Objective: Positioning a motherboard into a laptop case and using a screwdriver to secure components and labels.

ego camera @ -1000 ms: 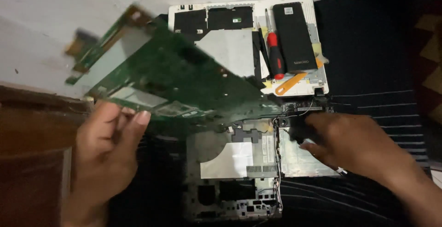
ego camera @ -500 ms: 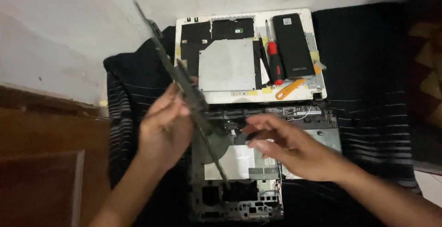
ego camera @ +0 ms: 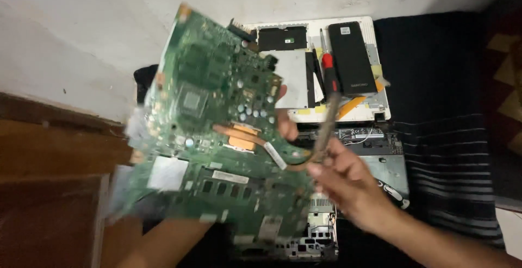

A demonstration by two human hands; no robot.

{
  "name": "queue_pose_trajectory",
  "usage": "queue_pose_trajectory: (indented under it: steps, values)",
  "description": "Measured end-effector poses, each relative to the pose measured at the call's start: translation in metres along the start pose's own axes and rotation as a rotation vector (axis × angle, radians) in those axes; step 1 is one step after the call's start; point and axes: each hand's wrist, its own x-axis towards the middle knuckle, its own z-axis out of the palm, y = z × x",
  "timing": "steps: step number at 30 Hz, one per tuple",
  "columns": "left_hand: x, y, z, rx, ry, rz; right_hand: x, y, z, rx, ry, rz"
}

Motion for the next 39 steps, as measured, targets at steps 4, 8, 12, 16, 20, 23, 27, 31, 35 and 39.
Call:
queue_pose_trajectory:
  steps: [4,8,12,16,20,23,27,31,35,39]
  values:
    - [0.021,0.026,0.055,0.060,0.521,-0.011,-0.001,-0.016,-0.023,0.088,0.094,-0.131]
    - [0.057,0.058,0.126,0.110,1.031,-0.010,0.001,-0.021,-0.058,-0.130,0.178,-0.295]
    - [0.059,0.068,0.160,0.146,1.422,0.000,-0.001,-0.031,-0.068,-0.283,0.312,-0.262]
    - [0.061,0.065,0.171,0.683,1.251,-0.269,-0.001,-0.032,-0.078,-0.373,0.239,-0.288]
    - [0.085,0.064,0.184,1.001,1.434,-0.554,0.003,-0.025,-0.085,-0.408,0.257,-0.300]
    - [0.082,0.062,0.182,1.095,1.369,-0.501,0.004,-0.027,-0.086,-0.468,0.360,-0.252]
    - [0.076,0.057,0.175,1.070,1.358,-0.394,-0.001,-0.027,-0.090,-0.484,0.367,-0.266]
    - [0.078,0.057,0.175,1.061,1.361,-0.308,-0.007,-0.027,-0.098,-0.512,0.343,-0.211]
    - [0.077,0.061,0.174,1.022,1.408,-0.233,-0.011,-0.034,-0.085,-0.635,0.306,-0.138]
    - [0.070,0.057,0.170,1.015,1.397,-0.168,-0.012,-0.036,-0.076,-0.570,0.298,-0.148]
